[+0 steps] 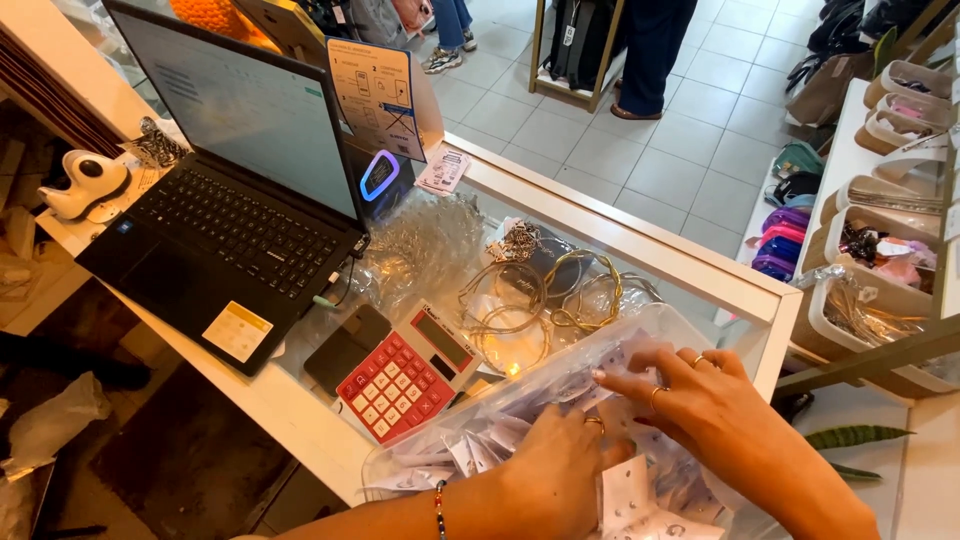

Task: Searching through a bin of earrings on a sales counter

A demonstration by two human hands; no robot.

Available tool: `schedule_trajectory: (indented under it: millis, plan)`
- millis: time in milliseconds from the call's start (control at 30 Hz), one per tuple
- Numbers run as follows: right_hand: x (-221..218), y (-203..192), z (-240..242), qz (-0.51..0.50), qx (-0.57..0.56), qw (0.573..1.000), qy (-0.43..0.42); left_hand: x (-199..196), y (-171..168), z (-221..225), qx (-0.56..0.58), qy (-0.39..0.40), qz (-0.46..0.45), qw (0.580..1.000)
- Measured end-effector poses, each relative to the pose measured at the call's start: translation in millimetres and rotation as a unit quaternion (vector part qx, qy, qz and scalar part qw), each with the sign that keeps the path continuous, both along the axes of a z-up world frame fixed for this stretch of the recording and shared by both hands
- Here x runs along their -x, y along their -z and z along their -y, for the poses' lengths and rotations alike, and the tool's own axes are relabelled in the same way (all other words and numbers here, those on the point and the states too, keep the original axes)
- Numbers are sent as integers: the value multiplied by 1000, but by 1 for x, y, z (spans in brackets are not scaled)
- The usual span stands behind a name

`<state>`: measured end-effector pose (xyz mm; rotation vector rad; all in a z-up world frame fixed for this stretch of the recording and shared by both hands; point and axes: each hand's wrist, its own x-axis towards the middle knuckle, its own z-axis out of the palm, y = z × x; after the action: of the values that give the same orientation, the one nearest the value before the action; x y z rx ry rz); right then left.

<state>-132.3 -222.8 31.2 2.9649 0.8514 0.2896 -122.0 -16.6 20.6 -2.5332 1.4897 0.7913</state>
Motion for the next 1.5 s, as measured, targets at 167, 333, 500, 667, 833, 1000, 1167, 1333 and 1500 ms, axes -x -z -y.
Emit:
schedule_trajectory:
  millis: [167,333,500,667,833,1000,1167,1333,1500]
  plan:
    - [7,3,8,21,5,1000,6,5,14,5,9,-22,40,999]
    - [25,25,11,-108,-25,994,-21,6,21,7,21,-44,99,994]
    - [43,65,4,-197,151,963,102,4,17,5,-16,-23,104,994]
    - [49,73,-14,-229,193,943,143,2,15,8,-43,-18,87,995]
    - [52,92,-24,-227,215,929,196,1,9,9,-83,3,72,994]
    - [51,105,-8,-206,197,926,247,9,9,10,-65,-27,100,992]
    - [44,68,16,-235,118,905,335,11,13,16,-82,-57,82,992]
    - [35,8,2,-265,-54,843,465,12,19,18,-84,-73,81,990]
    - [39,-6,-3,-220,-218,843,440,14,20,21,-96,-82,84,988]
